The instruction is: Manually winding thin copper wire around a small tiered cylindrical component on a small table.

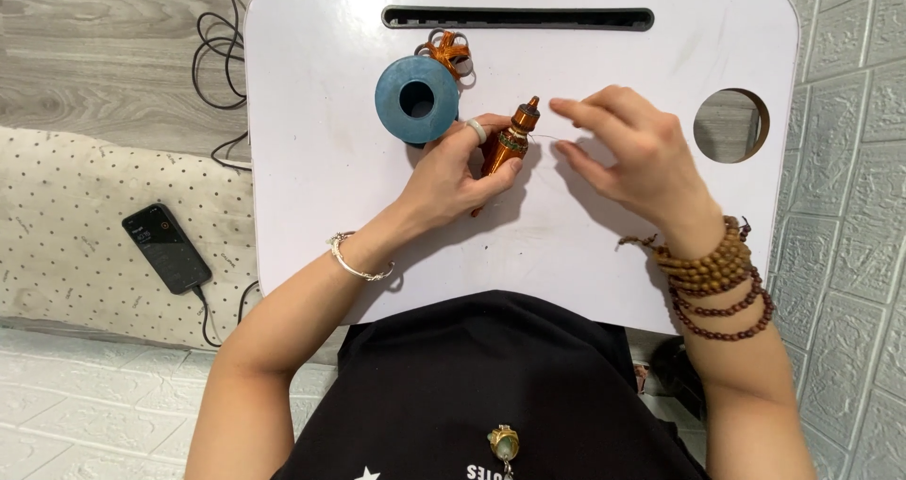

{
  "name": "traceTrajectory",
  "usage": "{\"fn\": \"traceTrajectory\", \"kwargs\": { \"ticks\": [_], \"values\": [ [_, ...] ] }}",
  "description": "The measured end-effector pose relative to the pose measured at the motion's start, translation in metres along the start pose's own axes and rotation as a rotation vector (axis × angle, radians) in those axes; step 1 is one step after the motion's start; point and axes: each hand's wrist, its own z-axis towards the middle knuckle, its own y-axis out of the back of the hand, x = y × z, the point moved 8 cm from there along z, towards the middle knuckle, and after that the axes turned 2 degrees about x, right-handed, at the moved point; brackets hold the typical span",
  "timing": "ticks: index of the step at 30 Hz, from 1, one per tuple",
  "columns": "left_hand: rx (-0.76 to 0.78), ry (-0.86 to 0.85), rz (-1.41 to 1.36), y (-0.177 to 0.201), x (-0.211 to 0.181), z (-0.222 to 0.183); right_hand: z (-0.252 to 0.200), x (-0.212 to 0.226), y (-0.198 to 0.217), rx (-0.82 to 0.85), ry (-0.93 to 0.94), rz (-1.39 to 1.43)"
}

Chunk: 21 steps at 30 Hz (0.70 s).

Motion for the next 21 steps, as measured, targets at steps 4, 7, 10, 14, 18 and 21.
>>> {"fn": "traceTrajectory", "kwargs": {
  "ticks": [4,7,10,14,18,21],
  "values": [
    [-0.002,0.006,0.002,0.000,0.001,-0.001,-0.001,0.012,-0.004,-0.089,0.120,-0.113],
    [0.008,-0.002,0.003,0.000,0.001,0.000,-0.001,0.019,-0.003,-0.169,0.199,-0.225],
    [0.021,-0.005,-0.007,-0.001,0.002,-0.001,0.000,0.028,-0.005,-0.191,0.248,-0.253],
    [0.016,-0.012,0.004,0.000,0.002,-0.001,0.004,0.035,-0.008,-0.198,0.270,-0.240],
    [0.016,-0.026,0.022,-0.001,0.002,0.000,0.004,0.033,-0.009,-0.185,0.252,-0.218],
    [0.026,-0.016,0.032,-0.002,0.002,0.000,0.000,0.014,-0.017,-0.147,0.074,0.139]
  ]
}}
